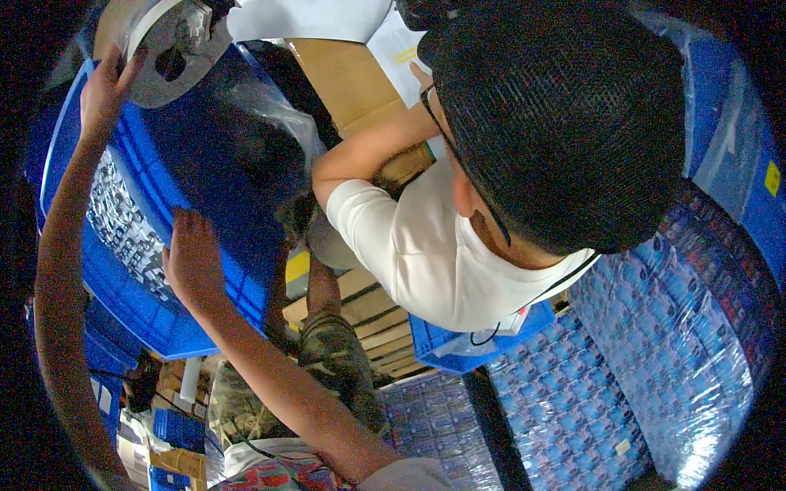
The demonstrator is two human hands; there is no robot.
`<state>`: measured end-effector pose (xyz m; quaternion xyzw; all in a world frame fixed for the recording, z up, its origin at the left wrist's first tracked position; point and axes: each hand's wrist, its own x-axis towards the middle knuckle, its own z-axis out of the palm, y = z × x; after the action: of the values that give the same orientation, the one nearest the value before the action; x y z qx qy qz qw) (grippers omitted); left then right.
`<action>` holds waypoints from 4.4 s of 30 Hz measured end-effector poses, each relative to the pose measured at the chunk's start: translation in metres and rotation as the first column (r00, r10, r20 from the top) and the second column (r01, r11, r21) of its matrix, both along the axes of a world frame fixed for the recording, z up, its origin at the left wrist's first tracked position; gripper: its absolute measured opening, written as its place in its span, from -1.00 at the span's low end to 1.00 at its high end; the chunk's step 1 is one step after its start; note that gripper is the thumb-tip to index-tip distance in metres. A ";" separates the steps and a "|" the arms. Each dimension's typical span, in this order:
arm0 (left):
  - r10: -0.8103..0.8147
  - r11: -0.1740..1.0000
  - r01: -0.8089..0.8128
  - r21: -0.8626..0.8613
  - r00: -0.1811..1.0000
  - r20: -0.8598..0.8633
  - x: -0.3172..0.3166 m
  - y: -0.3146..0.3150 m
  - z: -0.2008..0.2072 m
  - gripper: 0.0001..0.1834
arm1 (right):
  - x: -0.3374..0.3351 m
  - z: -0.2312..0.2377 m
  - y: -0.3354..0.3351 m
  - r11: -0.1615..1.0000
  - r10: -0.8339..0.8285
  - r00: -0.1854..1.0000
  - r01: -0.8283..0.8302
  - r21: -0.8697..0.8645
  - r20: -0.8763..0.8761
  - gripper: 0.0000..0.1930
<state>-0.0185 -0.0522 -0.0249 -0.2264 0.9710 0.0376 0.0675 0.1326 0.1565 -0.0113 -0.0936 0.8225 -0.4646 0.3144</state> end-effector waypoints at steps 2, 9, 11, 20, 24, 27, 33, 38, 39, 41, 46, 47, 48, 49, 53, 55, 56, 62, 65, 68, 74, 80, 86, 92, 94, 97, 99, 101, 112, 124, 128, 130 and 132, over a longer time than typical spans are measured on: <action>-0.010 0.999 0.014 0.044 0.996 -0.086 0.000 0.004 0.001 -0.45 | 0.002 -0.001 0.000 1.000 0.002 1.000 -0.002 0.009 -0.030 -0.40; -0.024 0.998 0.030 0.055 0.995 -0.094 0.000 0.003 0.003 -0.46 | 0.000 0.003 -0.003 1.000 0.007 0.999 -0.008 0.029 0.049 -0.41; -0.024 0.997 0.031 0.066 0.995 -0.096 -0.001 0.006 0.003 -0.47 | -0.001 0.001 -0.001 0.999 -0.006 1.000 0.005 0.034 0.030 -0.42; -0.023 0.995 0.032 0.099 0.995 -0.093 0.001 0.009 0.005 -0.54 | 0.001 0.000 0.001 1.000 0.004 1.000 -0.004 0.026 0.016 -0.44; -0.073 0.994 0.081 0.072 0.992 -0.104 0.003 0.005 0.002 -0.55 | 0.003 0.001 -0.003 0.999 -0.022 1.000 0.022 0.037 -0.002 -0.47; -0.077 0.993 0.086 0.083 0.992 -0.103 0.000 0.007 0.006 -0.56 | 0.002 0.001 -0.006 0.999 -0.040 0.999 0.040 0.034 -0.011 -0.47; -0.065 0.994 0.074 0.086 0.993 -0.102 -0.005 0.015 0.012 -0.60 | -0.004 0.006 -0.001 0.996 -0.032 0.999 0.030 0.089 0.019 -0.52; -0.099 0.990 0.108 0.092 0.990 -0.098 -0.005 0.022 0.011 -0.63 | -0.009 0.008 0.007 0.996 0.007 0.997 -0.013 0.085 0.074 -0.51; -0.114 0.988 0.123 0.091 0.988 -0.101 -0.006 0.021 0.013 -0.64 | -0.008 0.008 0.006 0.996 -0.004 0.997 -0.004 0.092 0.081 -0.50; -0.162 0.985 0.168 0.043 0.979 -0.122 -0.006 0.017 0.018 -0.64 | -0.006 0.011 0.003 0.995 -0.016 0.997 0.009 0.101 0.072 -0.50; -0.195 0.979 0.201 0.028 0.971 -0.138 -0.004 0.013 0.016 -0.65 | -0.002 0.008 -0.003 0.992 -0.024 0.999 0.018 0.121 0.048 -0.55; -0.208 0.976 0.216 0.032 0.966 -0.151 -0.004 0.013 0.015 -0.65 | -0.001 0.008 -0.003 0.992 -0.023 0.999 0.018 0.128 0.039 -0.57; -0.221 0.973 0.229 0.035 0.962 -0.163 -0.003 0.012 0.015 -0.66 | -0.002 0.008 -0.003 0.991 -0.024 0.999 0.019 0.131 0.039 -0.57; -0.222 0.972 0.231 0.039 0.961 -0.163 -0.002 0.011 0.013 -0.66 | -0.003 0.009 -0.004 0.989 -0.019 0.998 0.011 0.147 0.053 -0.57; -0.243 0.965 0.257 0.055 0.952 -0.187 -0.001 0.010 0.013 -0.68 | 0.000 0.007 -0.006 0.985 -0.027 1.000 0.025 0.169 0.008 -0.59; -0.246 0.964 0.260 0.055 0.951 -0.184 -0.002 0.011 0.013 -0.69 | 0.000 0.007 -0.006 0.982 -0.028 1.000 0.025 0.186 0.012 -0.59; -0.257 0.960 0.273 0.063 0.948 -0.186 -0.001 0.010 0.010 -0.70 | 0.000 0.007 -0.005 0.980 -0.026 0.999 0.022 0.198 0.019 -0.59; -0.240 0.964 0.258 0.069 0.950 -0.199 -0.001 0.007 0.012 -0.70 | -0.002 0.012 -0.007 0.974 -0.023 0.999 0.017 0.228 0.025 -0.60; -0.263 0.956 0.282 0.076 0.943 -0.202 0.000 0.007 0.008 -0.70 | 0.002 0.006 -0.006 0.978 -0.045 0.998 0.050 0.202 -0.033 -0.60; -0.268 0.951 0.295 0.089 0.935 -0.233 -0.001 0.009 0.006 -0.70 | 0.000 0.007 -0.006 0.971 -0.043 0.999 0.050 0.234 -0.032 -0.61; -0.263 0.954 0.289 0.086 0.937 -0.229 0.001 0.003 0.009 -0.68 | 0.000 0.012 -0.013 0.973 -0.065 0.998 0.062 0.223 0.007 -0.60; -0.242 0.949 0.294 0.111 0.910 -0.336 -0.003 0.012 0.008 -0.69 | -0.002 0.011 -0.005 0.966 -0.087 0.996 0.093 0.243 -0.035 -0.61; -0.230 0.945 0.297 0.141 0.904 -0.360 0.001 0.005 0.006 -0.72 | 0.000 0.010 -0.009 0.970 -0.065 0.997 0.075 0.232 -0.053 -0.61; -0.197 0.940 0.288 0.181 0.895 -0.400 0.002 0.004 0.009 -0.73 | 0.001 0.009 -0.007 0.969 -0.059 0.996 0.072 0.237 -0.062 -0.60; -0.192 0.936 0.294 0.192 0.886 -0.422 0.002 0.005 0.009 -0.73 | 0.001 0.010 -0.006 0.968 -0.062 0.997 0.070 0.240 -0.043 -0.60; -0.164 0.944 0.254 0.210 0.915 -0.368 0.001 0.010 0.011 -0.73 | -0.002 0.010 -0.003 0.967 -0.053 0.997 0.065 0.244 -0.055 -0.60; -0.195 0.940 0.286 0.185 0.897 -0.397 0.002 0.008 0.008 -0.71 | 0.000 0.010 -0.005 0.965 -0.053 0.998 0.060 0.257 -0.032 -0.60; -0.208 0.937 0.298 0.184 0.897 -0.391 0.002 0.005 0.010 -0.70 | -0.001 0.012 -0.008 0.963 -0.054 0.998 0.061 0.263 -0.031 -0.60; -0.243 0.933 0.320 0.162 0.896 -0.373 0.001 0.004 0.011 -0.63 | 0.000 0.012 -0.010 0.963 -0.068 0.997 0.072 0.258 -0.024 -0.60; -0.239 0.935 0.310 0.175 0.911 -0.336 0.000 0.008 0.010 -0.67 | 0.003 0.007 -0.005 0.959 -0.043 0.999 0.048 0.281 -0.024 -0.59; -0.239 0.929 0.324 0.180 0.895 -0.375 0.001 0.004 0.011 -0.67 | 0.003 0.007 -0.007 0.963 -0.039 0.999 0.048 0.264 -0.038 -0.61; -0.243 0.920 0.339 0.195 0.887 -0.393 0.001 0.003 0.012 -0.68 | 0.003 0.008 -0.007 0.966 -0.044 0.997 0.057 0.253 -0.055 -0.61; -0.237 0.921 0.336 0.197 0.884 -0.402 0.002 0.002 0.011 -0.66 | 0.002 0.010 -0.008 0.968 -0.064 0.994 0.082 0.235 -0.084 -0.61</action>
<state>-0.0164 -0.0499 -0.0142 -0.0569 0.9753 0.1966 -0.0829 0.1349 0.1486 -0.0017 -0.0423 0.8866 -0.3698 0.2747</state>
